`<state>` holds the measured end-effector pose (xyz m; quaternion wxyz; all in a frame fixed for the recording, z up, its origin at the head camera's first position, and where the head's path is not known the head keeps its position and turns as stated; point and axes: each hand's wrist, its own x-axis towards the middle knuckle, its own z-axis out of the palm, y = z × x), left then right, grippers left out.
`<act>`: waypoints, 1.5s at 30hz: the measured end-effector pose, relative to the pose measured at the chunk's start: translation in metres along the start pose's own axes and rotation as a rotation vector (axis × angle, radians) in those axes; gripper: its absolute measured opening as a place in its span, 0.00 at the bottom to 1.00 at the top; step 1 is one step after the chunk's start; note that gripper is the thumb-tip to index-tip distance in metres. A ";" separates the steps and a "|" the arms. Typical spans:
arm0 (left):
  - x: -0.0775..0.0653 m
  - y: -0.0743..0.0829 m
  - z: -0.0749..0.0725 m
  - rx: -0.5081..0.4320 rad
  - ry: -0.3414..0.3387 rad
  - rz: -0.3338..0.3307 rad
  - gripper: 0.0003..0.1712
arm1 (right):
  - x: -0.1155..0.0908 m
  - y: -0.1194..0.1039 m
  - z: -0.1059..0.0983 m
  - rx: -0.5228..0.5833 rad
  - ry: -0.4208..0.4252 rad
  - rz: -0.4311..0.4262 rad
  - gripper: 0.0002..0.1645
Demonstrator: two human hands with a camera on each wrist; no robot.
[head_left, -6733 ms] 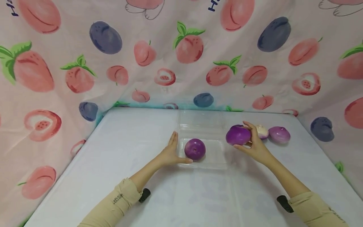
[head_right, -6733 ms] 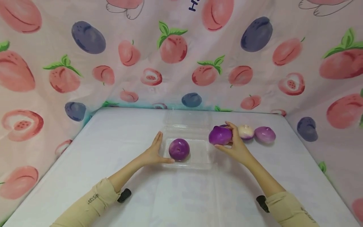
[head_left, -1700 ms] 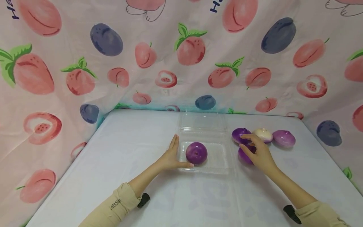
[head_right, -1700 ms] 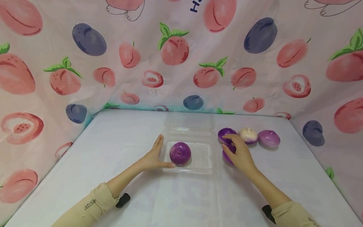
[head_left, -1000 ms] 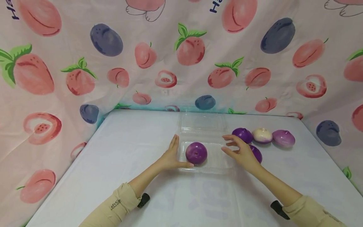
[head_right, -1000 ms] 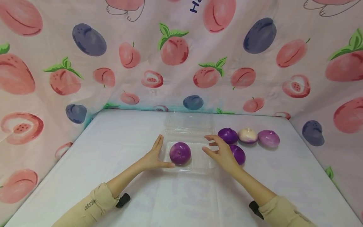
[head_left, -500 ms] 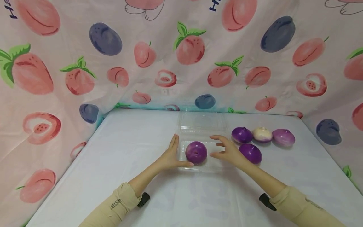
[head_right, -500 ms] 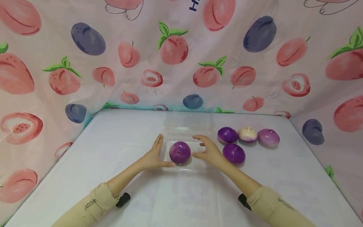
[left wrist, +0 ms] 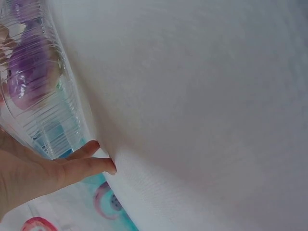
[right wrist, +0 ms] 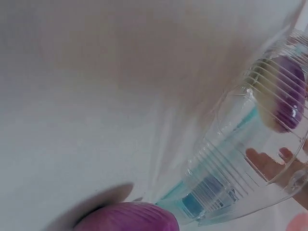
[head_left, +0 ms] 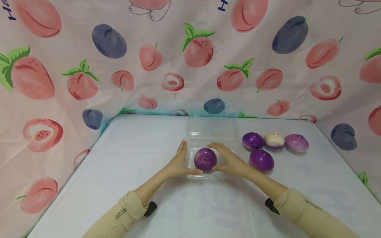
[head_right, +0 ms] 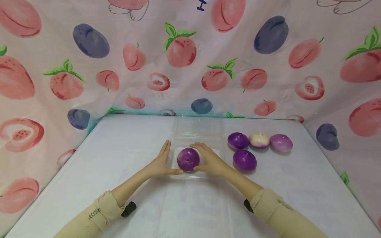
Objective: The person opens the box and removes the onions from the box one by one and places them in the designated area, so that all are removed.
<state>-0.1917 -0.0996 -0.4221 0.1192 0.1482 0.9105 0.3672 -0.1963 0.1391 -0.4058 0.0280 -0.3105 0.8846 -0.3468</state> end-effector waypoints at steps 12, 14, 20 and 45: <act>-0.001 0.000 0.000 0.001 -0.001 0.014 0.77 | 0.013 -0.010 0.004 -0.321 -0.074 -0.221 0.51; -0.001 0.000 0.000 0.002 0.003 0.013 0.77 | 0.015 -0.011 0.005 -0.333 -0.097 -0.216 0.52; -0.001 0.001 0.000 0.009 0.008 0.014 0.76 | 0.021 -0.012 0.007 -0.387 -0.154 -0.188 0.53; 0.000 0.000 -0.001 0.008 0.001 0.013 0.76 | 0.008 -0.007 -0.002 -0.296 -0.099 -0.036 0.49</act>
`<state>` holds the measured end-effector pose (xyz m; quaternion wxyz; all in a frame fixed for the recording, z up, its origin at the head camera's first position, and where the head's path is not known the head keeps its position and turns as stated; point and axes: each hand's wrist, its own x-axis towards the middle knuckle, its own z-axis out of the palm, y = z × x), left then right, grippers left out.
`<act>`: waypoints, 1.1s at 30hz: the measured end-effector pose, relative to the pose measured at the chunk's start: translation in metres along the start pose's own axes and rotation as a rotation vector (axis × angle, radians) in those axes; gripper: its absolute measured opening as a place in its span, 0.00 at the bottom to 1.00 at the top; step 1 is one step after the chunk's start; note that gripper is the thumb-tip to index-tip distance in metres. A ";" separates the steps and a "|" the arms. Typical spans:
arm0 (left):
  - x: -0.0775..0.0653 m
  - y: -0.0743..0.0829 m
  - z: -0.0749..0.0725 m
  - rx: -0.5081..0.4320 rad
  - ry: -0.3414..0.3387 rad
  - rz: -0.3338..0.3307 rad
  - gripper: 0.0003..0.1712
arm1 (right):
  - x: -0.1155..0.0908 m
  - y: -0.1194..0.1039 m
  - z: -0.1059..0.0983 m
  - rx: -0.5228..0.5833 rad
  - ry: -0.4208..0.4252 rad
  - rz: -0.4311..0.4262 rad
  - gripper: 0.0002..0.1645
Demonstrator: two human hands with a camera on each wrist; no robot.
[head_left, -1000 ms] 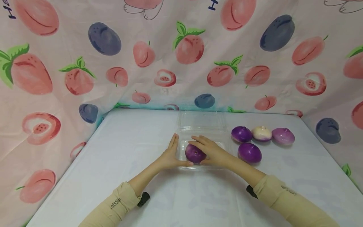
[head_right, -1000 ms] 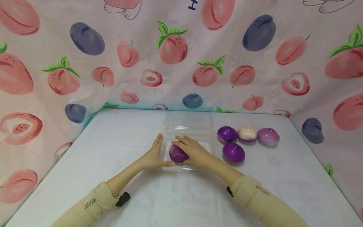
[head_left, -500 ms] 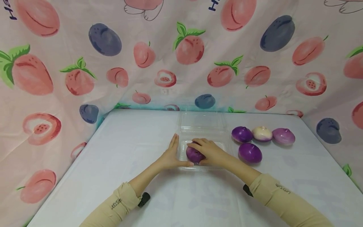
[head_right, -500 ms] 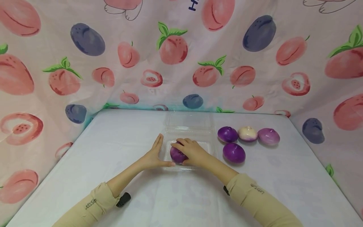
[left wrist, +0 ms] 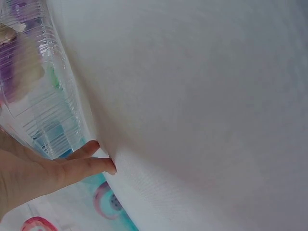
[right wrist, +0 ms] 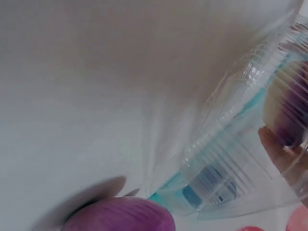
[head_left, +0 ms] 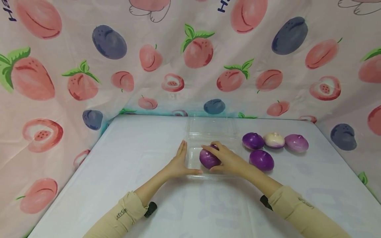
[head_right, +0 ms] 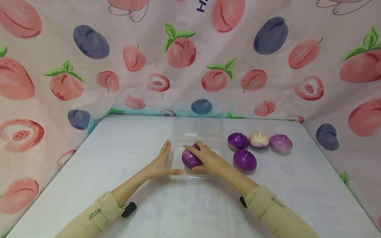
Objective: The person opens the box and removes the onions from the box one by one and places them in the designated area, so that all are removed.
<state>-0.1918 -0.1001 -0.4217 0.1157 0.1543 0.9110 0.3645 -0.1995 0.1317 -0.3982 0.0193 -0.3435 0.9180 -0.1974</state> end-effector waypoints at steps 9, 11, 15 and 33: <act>0.000 0.000 0.000 -0.010 -0.010 -0.014 0.76 | -0.007 0.003 -0.003 0.053 0.045 0.000 0.48; 0.000 0.000 0.001 -0.006 -0.006 -0.011 0.76 | -0.008 0.005 -0.003 0.077 0.066 0.003 0.47; 0.001 0.001 0.001 0.010 0.003 -0.007 0.75 | -0.010 0.007 -0.002 0.120 0.096 0.026 0.44; 0.000 -0.001 0.001 0.004 0.006 -0.004 0.76 | -0.021 0.024 -0.002 0.357 0.251 0.049 0.49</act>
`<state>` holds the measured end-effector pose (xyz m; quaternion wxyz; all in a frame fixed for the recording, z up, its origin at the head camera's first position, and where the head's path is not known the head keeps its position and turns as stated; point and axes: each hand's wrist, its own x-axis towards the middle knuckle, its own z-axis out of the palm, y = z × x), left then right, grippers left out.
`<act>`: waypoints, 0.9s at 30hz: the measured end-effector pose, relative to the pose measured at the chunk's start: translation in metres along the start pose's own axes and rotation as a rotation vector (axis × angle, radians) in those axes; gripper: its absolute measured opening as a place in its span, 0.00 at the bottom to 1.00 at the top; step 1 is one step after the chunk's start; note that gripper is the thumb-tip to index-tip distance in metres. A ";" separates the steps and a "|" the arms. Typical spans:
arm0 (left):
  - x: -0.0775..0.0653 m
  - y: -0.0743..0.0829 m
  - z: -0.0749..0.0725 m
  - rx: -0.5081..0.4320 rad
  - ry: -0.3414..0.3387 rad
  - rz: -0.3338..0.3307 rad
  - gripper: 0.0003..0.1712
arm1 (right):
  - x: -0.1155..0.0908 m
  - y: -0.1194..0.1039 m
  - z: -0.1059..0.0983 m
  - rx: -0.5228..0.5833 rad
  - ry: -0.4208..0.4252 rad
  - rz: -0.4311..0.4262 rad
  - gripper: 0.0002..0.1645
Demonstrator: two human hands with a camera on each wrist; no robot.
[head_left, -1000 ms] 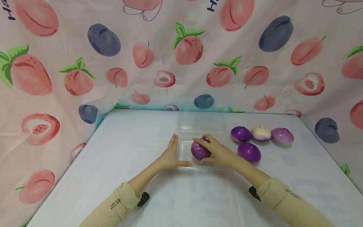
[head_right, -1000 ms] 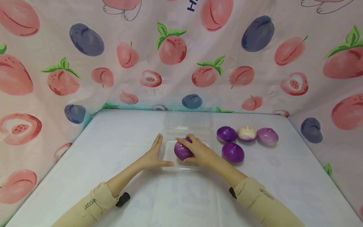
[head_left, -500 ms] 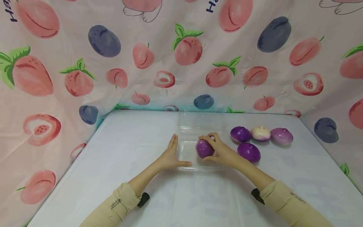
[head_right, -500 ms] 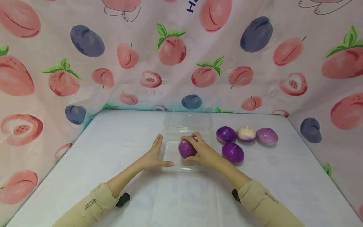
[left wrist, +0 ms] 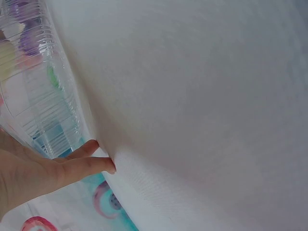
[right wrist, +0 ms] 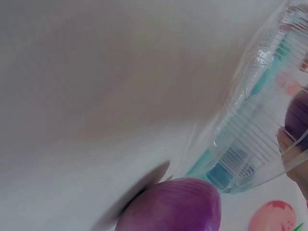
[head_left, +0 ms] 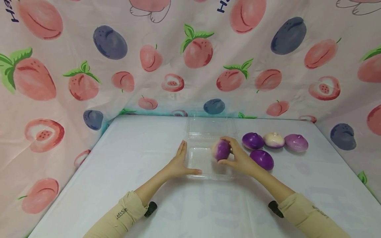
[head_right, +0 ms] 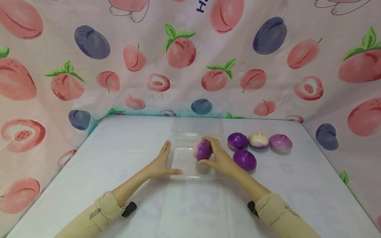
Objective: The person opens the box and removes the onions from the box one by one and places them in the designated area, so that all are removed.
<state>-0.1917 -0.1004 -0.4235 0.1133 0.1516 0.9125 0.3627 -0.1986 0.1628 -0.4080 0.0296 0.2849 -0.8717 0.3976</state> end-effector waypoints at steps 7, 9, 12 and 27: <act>-0.001 0.002 -0.001 0.004 -0.006 -0.012 0.75 | -0.004 0.006 -0.007 0.088 0.043 -0.028 0.45; -0.001 0.002 -0.001 0.002 -0.006 -0.011 0.75 | -0.004 0.008 -0.008 0.132 0.059 -0.008 0.44; 0.000 0.002 -0.001 0.001 -0.007 -0.013 0.75 | -0.005 0.010 -0.010 0.195 0.083 0.040 0.43; 0.001 0.001 0.001 0.010 -0.010 -0.018 0.75 | -0.013 0.007 -0.023 0.597 0.072 0.204 0.32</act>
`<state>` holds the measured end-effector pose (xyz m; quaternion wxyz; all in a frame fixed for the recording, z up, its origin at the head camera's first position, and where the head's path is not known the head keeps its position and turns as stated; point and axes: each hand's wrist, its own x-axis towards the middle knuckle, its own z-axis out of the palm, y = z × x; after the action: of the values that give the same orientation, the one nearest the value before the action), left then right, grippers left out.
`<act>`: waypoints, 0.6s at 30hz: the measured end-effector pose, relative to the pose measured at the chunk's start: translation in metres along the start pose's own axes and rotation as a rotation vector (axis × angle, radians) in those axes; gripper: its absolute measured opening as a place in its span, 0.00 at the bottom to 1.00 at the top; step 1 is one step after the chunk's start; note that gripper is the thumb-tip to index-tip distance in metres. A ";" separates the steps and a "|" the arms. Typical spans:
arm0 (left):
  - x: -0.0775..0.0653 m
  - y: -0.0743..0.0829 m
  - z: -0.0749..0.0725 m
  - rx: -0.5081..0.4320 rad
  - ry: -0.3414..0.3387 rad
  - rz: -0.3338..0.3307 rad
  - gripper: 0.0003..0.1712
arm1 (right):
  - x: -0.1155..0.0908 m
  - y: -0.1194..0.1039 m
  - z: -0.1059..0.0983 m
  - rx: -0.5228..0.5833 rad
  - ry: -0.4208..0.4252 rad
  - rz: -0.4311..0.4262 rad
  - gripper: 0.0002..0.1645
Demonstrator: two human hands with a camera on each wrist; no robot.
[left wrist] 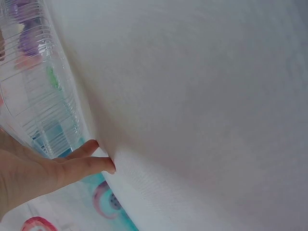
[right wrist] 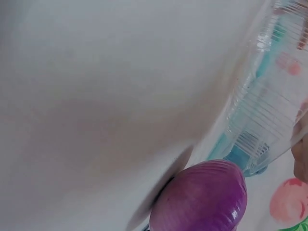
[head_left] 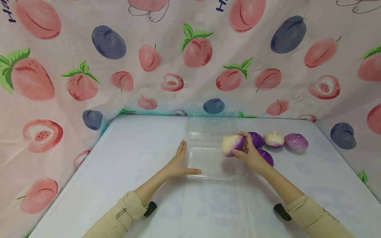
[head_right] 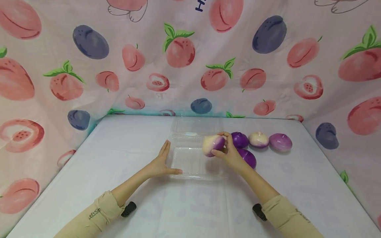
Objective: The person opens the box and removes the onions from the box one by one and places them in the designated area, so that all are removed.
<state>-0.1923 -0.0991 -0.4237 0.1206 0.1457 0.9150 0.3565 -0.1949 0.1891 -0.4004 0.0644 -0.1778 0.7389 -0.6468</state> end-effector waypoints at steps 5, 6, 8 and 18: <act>0.000 0.000 0.001 -0.005 0.003 -0.002 0.75 | -0.001 -0.002 -0.005 0.321 -0.052 0.016 0.25; 0.000 0.000 0.001 -0.008 0.004 0.000 0.75 | -0.001 -0.001 -0.006 0.352 -0.057 0.013 0.24; 0.000 -0.001 0.002 -0.012 0.007 0.001 0.75 | -0.001 -0.001 -0.007 0.392 -0.063 0.008 0.21; -0.001 0.001 0.001 -0.010 0.013 -0.002 0.75 | -0.007 -0.008 -0.017 0.286 -0.020 0.021 0.25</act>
<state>-0.1911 -0.0981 -0.4238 0.1159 0.1419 0.9140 0.3620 -0.1926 0.2062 -0.3905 0.1030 -0.1656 0.6404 -0.7429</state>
